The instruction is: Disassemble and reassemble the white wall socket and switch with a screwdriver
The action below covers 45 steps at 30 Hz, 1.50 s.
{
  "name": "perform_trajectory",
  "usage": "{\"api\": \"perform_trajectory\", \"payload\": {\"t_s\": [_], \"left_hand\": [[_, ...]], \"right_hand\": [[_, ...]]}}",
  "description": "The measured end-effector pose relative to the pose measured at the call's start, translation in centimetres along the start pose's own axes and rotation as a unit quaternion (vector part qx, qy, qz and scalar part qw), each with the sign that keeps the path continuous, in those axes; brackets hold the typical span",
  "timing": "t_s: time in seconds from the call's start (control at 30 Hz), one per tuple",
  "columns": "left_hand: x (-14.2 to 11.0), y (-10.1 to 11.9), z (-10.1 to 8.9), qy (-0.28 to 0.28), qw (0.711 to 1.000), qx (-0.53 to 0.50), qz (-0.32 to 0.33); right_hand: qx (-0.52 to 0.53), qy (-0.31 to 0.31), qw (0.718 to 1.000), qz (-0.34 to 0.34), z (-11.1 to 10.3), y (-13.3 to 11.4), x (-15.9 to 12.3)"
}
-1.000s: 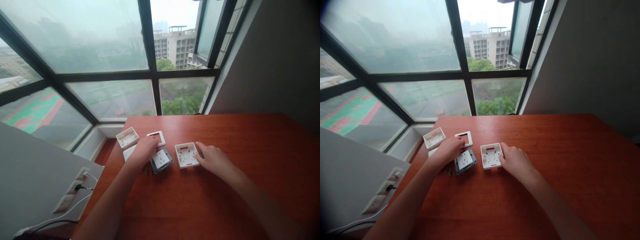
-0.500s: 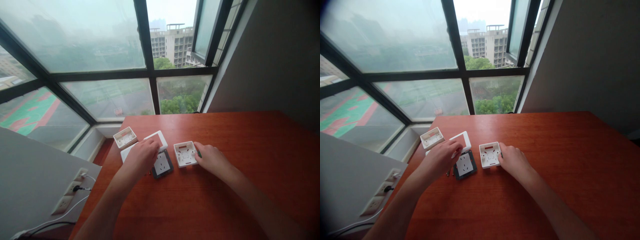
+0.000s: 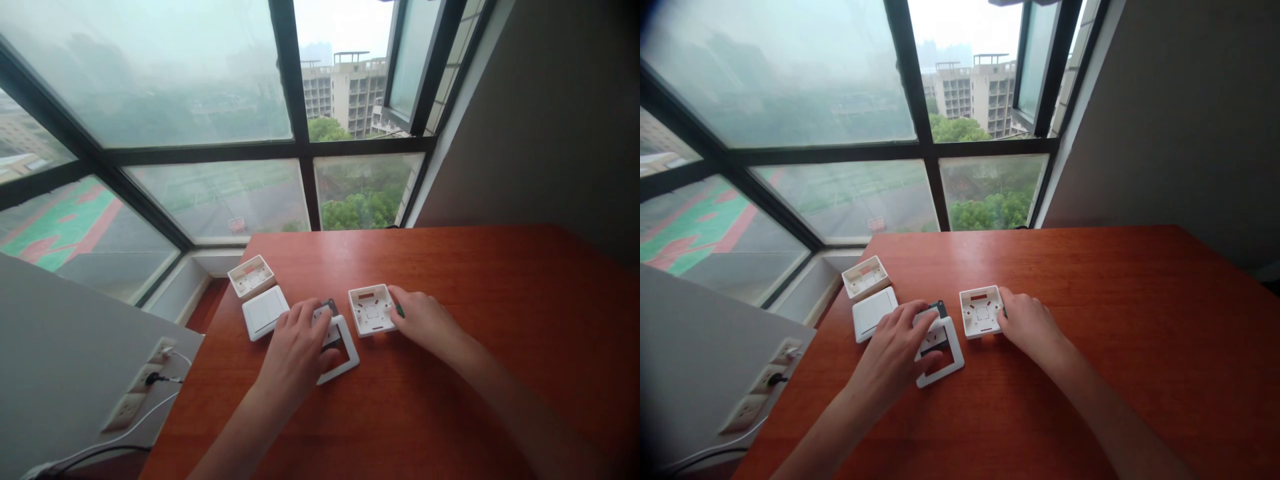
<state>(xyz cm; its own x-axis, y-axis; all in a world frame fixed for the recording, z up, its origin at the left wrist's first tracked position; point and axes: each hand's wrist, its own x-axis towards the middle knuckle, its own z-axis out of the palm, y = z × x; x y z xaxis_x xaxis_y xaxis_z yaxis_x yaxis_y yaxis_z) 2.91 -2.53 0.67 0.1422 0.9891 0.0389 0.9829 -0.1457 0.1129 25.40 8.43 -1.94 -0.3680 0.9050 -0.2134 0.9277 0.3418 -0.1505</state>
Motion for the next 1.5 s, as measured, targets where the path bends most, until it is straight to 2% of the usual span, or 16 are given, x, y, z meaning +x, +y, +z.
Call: {"api": "perform_trajectory", "payload": {"t_s": [0.27,0.4,0.43,0.57,0.63,0.87,1.07,1.2,1.27,1.37,1.5], "left_hand": [[-0.2,0.3,1.8,0.018,0.998,0.012,0.055],[-1.2,1.7,1.6,0.029,0.998,-0.003,0.058],[-1.6,2.2,1.3,0.010,0.998,-0.023,0.063],[-3.4,4.4,1.0,-0.127,0.984,-0.094,0.087],[-4.0,5.1,1.4,-0.146,0.981,-0.094,0.081],[-4.9,5.3,3.1,-0.146,0.980,-0.103,0.086],[-4.6,5.3,2.7,-0.142,0.977,-0.151,0.055],[-4.3,5.1,2.2,-0.117,0.979,-0.162,0.051],[-4.1,5.1,2.0,-0.117,0.979,-0.151,0.066],[-3.6,5.2,1.9,-0.147,0.979,-0.109,0.088],[-3.5,5.3,2.3,-0.161,0.979,-0.046,0.113]], "right_hand": [[0.005,0.004,1.000,-0.003,0.2,0.2,0.0],[0.011,0.007,1.000,-0.004,0.3,0.2,0.1],[0.013,0.008,1.000,-0.005,0.3,0.2,0.1],[0.016,0.017,1.000,-0.002,0.4,0.2,0.1],[0.017,0.021,1.000,-0.002,0.4,0.3,0.0],[0.026,0.028,0.999,-0.004,0.6,0.7,-0.3],[0.031,0.029,0.999,-0.002,0.8,0.9,-0.3],[0.037,0.030,0.999,-0.004,0.9,0.9,-0.2],[0.040,0.030,0.999,-0.004,0.9,0.9,-0.2],[0.044,0.032,0.999,-0.001,0.9,0.9,-0.2],[0.053,0.032,0.998,-0.001,0.8,1.0,-0.3]]}}
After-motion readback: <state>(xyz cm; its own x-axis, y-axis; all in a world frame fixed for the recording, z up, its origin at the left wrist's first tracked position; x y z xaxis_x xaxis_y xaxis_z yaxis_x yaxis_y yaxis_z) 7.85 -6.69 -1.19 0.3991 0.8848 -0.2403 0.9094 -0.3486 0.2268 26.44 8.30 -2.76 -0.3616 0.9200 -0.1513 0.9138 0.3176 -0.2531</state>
